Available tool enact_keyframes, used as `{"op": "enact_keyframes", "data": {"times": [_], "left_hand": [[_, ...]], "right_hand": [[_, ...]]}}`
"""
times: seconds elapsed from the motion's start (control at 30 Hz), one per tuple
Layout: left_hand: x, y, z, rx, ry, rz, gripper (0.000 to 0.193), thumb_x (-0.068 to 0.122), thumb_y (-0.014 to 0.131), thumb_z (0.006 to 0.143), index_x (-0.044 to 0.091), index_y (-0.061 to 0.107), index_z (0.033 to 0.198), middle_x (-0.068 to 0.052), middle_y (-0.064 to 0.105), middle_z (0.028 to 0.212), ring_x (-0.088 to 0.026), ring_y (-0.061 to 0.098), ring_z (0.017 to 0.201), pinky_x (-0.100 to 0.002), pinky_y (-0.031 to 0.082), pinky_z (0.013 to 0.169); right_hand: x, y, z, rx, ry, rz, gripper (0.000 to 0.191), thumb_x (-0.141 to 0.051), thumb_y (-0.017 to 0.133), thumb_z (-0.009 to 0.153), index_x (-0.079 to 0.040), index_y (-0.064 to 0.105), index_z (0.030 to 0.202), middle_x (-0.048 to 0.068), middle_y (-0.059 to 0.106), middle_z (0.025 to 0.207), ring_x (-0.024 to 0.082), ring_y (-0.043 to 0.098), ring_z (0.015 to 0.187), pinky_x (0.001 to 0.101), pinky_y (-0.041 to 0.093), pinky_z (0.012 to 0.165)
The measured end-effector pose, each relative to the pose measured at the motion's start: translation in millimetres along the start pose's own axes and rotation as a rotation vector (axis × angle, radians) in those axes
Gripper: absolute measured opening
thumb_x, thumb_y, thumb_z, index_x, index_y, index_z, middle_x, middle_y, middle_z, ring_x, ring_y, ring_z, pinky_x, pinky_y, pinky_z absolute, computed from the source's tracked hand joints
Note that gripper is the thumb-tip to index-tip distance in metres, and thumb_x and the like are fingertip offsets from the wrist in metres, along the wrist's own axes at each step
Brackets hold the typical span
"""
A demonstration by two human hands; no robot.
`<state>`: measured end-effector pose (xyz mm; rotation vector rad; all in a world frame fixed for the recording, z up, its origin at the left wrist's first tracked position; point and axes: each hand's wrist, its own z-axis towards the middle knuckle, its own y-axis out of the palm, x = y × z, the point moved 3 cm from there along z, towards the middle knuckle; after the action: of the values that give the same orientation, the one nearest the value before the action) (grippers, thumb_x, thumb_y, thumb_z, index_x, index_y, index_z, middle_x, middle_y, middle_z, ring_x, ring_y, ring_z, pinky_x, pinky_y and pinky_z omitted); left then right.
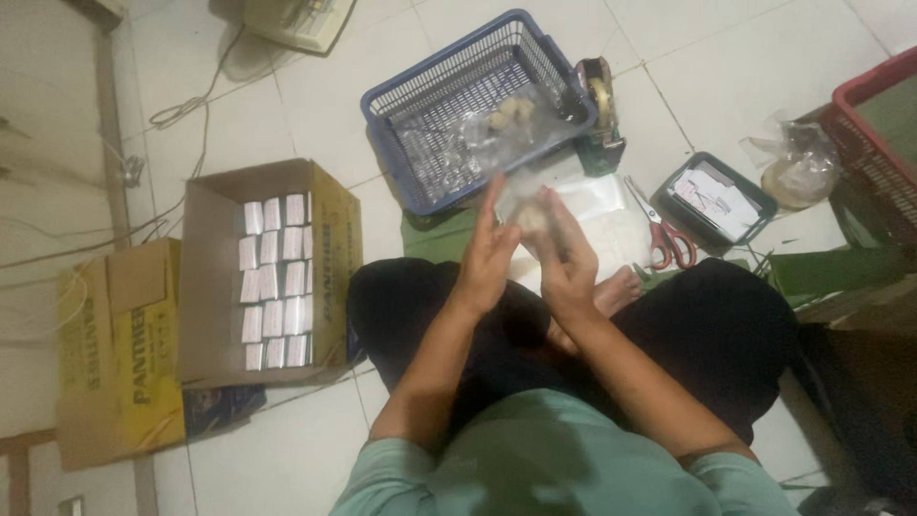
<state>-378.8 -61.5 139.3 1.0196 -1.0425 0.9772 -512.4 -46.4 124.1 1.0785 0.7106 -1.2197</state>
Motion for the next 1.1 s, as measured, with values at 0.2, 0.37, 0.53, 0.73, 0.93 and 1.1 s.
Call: {"op": "enact_keyframes", "data": {"times": [0.2,0.37,0.53,0.73,0.93,1.1], "left_hand": [[39,14,-11,-0.01,0.272,-0.129,0.101,0.048,0.055,0.105,0.018,-0.017,0.169,-0.016,0.024,0.174,-0.023,0.039,0.154,-0.038,0.036,0.127],[33,23,-20,0.028,0.078,-0.587,0.107,0.062,0.056,0.103,0.005,-0.003,0.173,-0.026,0.028,0.168,-0.033,0.043,0.149,-0.044,0.039,0.127],[32,20,-22,0.026,0.204,-0.415,0.105,0.058,0.057,0.101,0.013,-0.01,0.168,-0.026,0.038,0.158,-0.037,0.054,0.137,-0.046,0.046,0.117],[7,9,-26,0.227,0.212,-0.167,0.088,0.032,0.06,0.108,0.005,0.002,0.169,-0.018,0.057,0.142,-0.026,0.061,0.128,-0.038,0.05,0.116],[-19,3,-29,0.38,0.115,-0.281,0.083,-0.001,0.068,0.093,-0.002,0.021,0.162,-0.015,0.059,0.134,-0.022,0.061,0.118,-0.035,0.052,0.103],[-38,1,-24,0.374,0.066,-0.339,0.067,-0.001,0.068,0.093,-0.004,0.036,0.152,-0.013,0.061,0.13,-0.02,0.061,0.115,-0.033,0.053,0.099]], "right_hand": [[-28,22,-8,-0.005,0.012,-0.035,0.025,0.005,0.069,0.096,0.001,0.063,0.12,0.018,0.055,0.154,0.027,0.058,0.137,0.0365,0.051,0.113],[-46,28,-15,0.022,-0.205,-0.275,0.023,-0.002,0.077,0.093,0.001,0.069,0.115,0.015,0.055,0.138,0.024,0.057,0.129,0.0342,0.049,0.109],[-49,22,-14,0.06,0.191,-0.365,0.021,-0.011,0.077,0.09,0.002,0.078,0.107,0.013,0.067,0.117,0.021,0.055,0.084,0.0304,0.04,0.072],[-49,15,-4,-0.304,0.021,-0.197,0.021,-0.007,0.065,0.101,0.004,0.07,0.118,0.009,0.063,0.12,0.017,0.062,0.112,0.0274,0.049,0.097],[-36,6,5,-0.049,-0.116,-0.543,0.029,-0.002,0.078,0.087,0.003,0.069,0.114,0.011,0.064,0.112,0.019,0.061,0.097,0.0313,0.052,0.084],[-44,12,-8,-0.116,-0.053,-0.426,0.047,-0.003,0.075,0.089,0.003,0.057,0.132,0.012,0.067,0.12,0.021,0.066,0.106,0.0317,0.053,0.093]]}}
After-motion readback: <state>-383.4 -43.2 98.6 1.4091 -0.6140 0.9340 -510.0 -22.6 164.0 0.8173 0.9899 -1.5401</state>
